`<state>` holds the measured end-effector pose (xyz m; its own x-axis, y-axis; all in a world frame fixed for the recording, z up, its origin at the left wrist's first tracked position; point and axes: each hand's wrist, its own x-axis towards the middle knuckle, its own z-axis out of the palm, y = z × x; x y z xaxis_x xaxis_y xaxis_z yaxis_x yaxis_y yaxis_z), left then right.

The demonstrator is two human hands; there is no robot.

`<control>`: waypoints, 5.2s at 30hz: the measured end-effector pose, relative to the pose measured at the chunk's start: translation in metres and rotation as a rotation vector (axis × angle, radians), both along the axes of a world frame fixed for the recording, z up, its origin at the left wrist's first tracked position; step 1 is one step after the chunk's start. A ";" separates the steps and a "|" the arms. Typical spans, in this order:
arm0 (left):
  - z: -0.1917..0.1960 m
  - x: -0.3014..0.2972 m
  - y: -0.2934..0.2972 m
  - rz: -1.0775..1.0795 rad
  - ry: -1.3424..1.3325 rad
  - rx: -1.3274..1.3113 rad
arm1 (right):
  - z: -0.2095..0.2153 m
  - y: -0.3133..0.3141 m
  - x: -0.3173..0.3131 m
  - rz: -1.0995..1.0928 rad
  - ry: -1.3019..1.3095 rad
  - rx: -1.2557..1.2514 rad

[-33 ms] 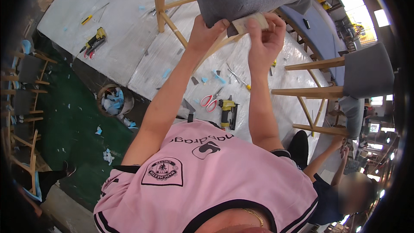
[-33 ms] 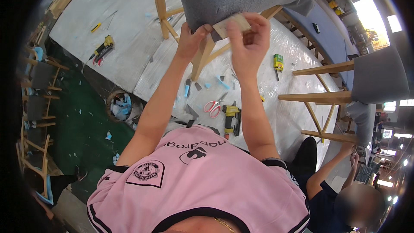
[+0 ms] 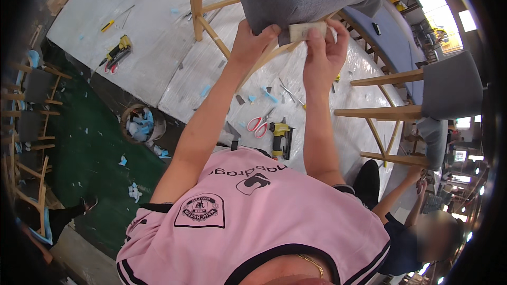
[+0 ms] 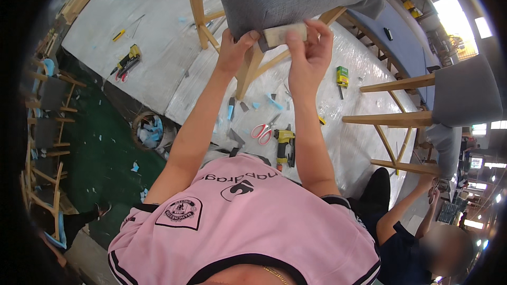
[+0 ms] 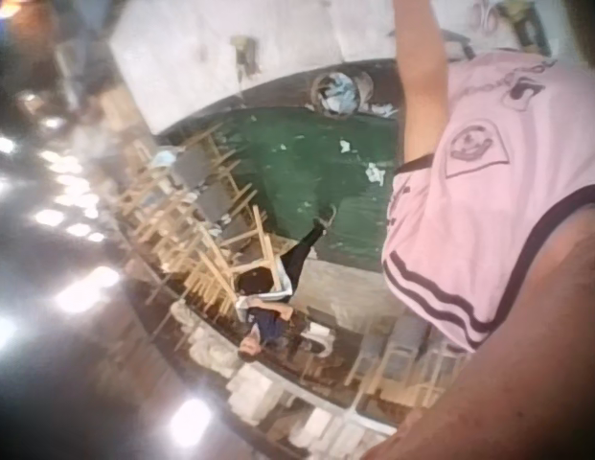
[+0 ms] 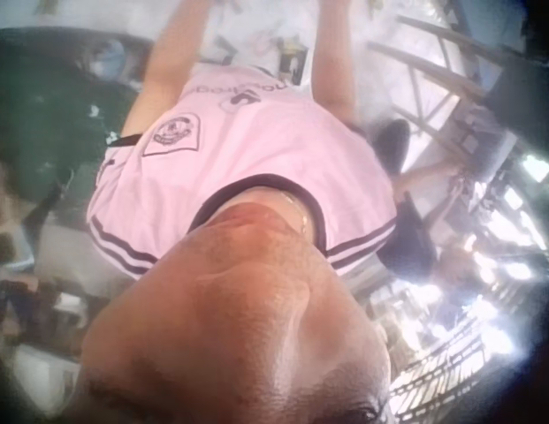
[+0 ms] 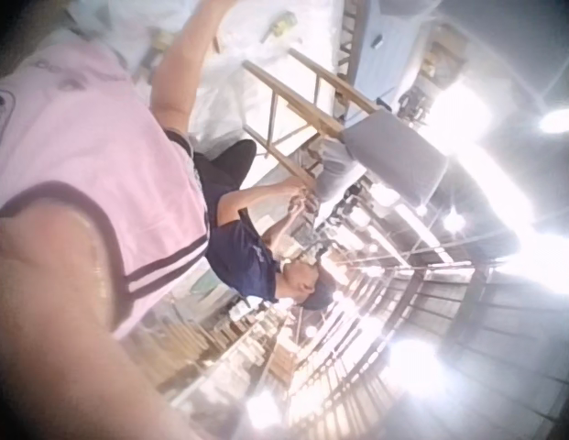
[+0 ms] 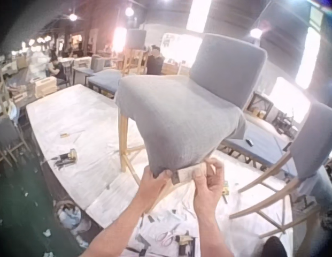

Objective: The person upholsters a wooden chair by stretching gray fabric over the seat and backrest, securing it with a staple gun, and trimming excess fabric with scissors. The person repeats these steps on multiple chairs in a workshop setting.

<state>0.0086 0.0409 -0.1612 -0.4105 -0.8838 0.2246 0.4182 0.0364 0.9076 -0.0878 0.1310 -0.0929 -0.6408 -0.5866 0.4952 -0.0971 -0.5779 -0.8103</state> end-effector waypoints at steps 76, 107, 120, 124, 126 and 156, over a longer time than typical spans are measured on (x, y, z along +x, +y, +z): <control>0.016 -0.003 -0.044 -0.151 -0.271 -0.191 | -0.461 0.244 -0.073 -0.392 0.195 1.401; 0.035 -0.002 -0.032 -0.239 -0.274 -0.291 | 0.001 0.071 -0.019 0.125 0.150 0.329; -0.038 0.018 -0.092 -0.316 -0.514 -0.069 | -0.036 0.113 0.005 0.137 -0.073 0.250; -0.002 0.002 -0.061 -0.158 -0.222 -0.188 | -0.084 0.107 0.045 -0.049 0.050 0.429; 0.003 -0.012 -0.054 -0.192 -0.206 -0.319 | -0.095 0.108 0.070 -0.264 0.130 0.438; 0.007 -0.011 -0.053 -0.626 0.142 -0.232 | 0.008 -0.009 0.226 -0.846 0.265 0.424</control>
